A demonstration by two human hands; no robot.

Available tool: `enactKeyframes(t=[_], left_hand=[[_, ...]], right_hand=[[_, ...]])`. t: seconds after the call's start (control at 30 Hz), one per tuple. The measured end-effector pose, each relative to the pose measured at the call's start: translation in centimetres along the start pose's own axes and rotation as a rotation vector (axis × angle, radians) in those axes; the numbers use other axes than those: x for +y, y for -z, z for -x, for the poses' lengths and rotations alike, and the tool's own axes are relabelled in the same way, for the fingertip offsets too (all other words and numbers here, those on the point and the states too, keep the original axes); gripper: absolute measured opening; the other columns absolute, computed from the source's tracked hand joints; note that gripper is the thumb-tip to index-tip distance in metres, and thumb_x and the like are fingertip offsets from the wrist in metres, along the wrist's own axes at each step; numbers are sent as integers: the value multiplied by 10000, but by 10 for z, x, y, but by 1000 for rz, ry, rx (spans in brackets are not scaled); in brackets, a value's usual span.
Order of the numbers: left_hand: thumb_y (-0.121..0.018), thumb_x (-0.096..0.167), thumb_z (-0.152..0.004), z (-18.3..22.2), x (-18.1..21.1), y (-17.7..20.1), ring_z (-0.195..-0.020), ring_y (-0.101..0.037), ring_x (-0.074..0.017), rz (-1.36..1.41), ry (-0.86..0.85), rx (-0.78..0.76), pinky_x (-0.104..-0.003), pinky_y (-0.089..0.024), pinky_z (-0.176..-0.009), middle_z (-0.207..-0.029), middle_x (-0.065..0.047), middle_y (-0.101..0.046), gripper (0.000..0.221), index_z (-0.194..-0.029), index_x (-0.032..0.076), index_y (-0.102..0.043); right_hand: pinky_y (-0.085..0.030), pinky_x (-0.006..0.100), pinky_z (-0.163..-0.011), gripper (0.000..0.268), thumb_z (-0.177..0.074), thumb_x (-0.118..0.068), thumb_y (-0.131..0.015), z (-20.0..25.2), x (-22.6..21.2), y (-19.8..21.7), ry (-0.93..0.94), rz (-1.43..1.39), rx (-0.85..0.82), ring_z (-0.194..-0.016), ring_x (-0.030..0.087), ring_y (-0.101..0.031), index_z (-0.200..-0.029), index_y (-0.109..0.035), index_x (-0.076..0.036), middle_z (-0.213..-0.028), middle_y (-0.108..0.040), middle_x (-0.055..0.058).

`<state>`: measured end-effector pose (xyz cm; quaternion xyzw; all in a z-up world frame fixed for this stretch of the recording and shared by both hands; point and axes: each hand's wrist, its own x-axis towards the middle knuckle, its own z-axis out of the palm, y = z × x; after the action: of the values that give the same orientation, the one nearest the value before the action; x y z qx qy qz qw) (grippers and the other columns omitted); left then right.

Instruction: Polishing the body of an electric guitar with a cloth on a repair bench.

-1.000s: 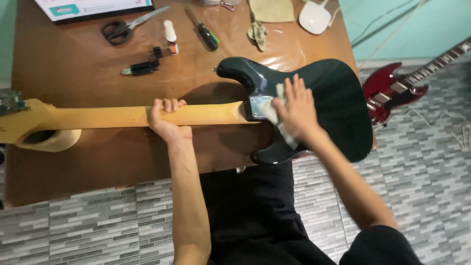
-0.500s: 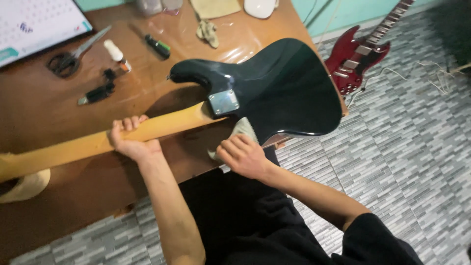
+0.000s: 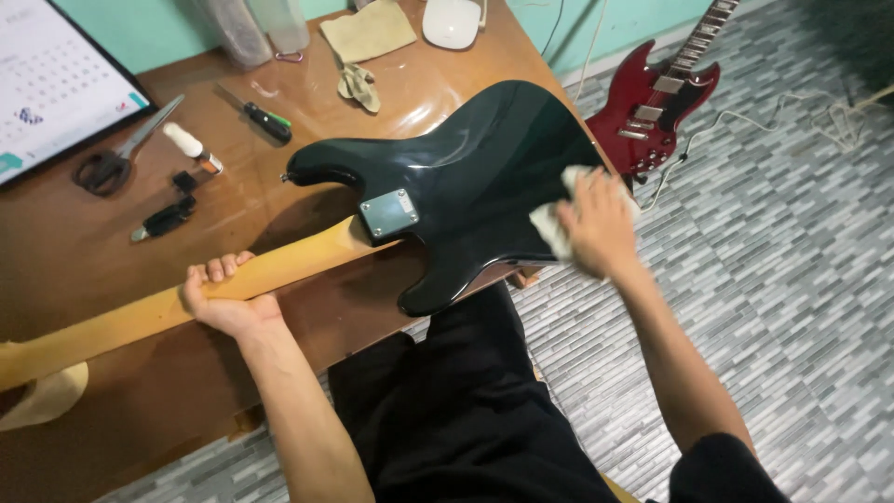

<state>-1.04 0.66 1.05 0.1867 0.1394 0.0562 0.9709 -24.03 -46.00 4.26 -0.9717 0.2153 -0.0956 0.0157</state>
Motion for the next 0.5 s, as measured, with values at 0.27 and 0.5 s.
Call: enactKeyframes(t=[0.27, 0.5], left_hand=[[-723, 207, -891, -13, 1, 13, -671, -496, -123, -4, 33, -30, -319, -493, -807, -643, 71, -447, 283, -698, 200, -516], [-635, 170, -789, 14, -3, -29, -550, -461, -117, -88, -80, 131, -293, -463, -679, -578, 42, -421, 267, -594, 168, -452]], right_hand=[[-472, 557, -898, 480, -904, -501, -689, -117, -123, -27, 238, -124, 372, -1056, 434, -639, -1112, -716, -69, -1075, -680, 215], [-174, 529, -1248, 1103, -894, -858, -206, 26, -138, 38, 563, -154, -11, -1565, 414, -204, -1604, -294, -18, -1677, -225, 243]])
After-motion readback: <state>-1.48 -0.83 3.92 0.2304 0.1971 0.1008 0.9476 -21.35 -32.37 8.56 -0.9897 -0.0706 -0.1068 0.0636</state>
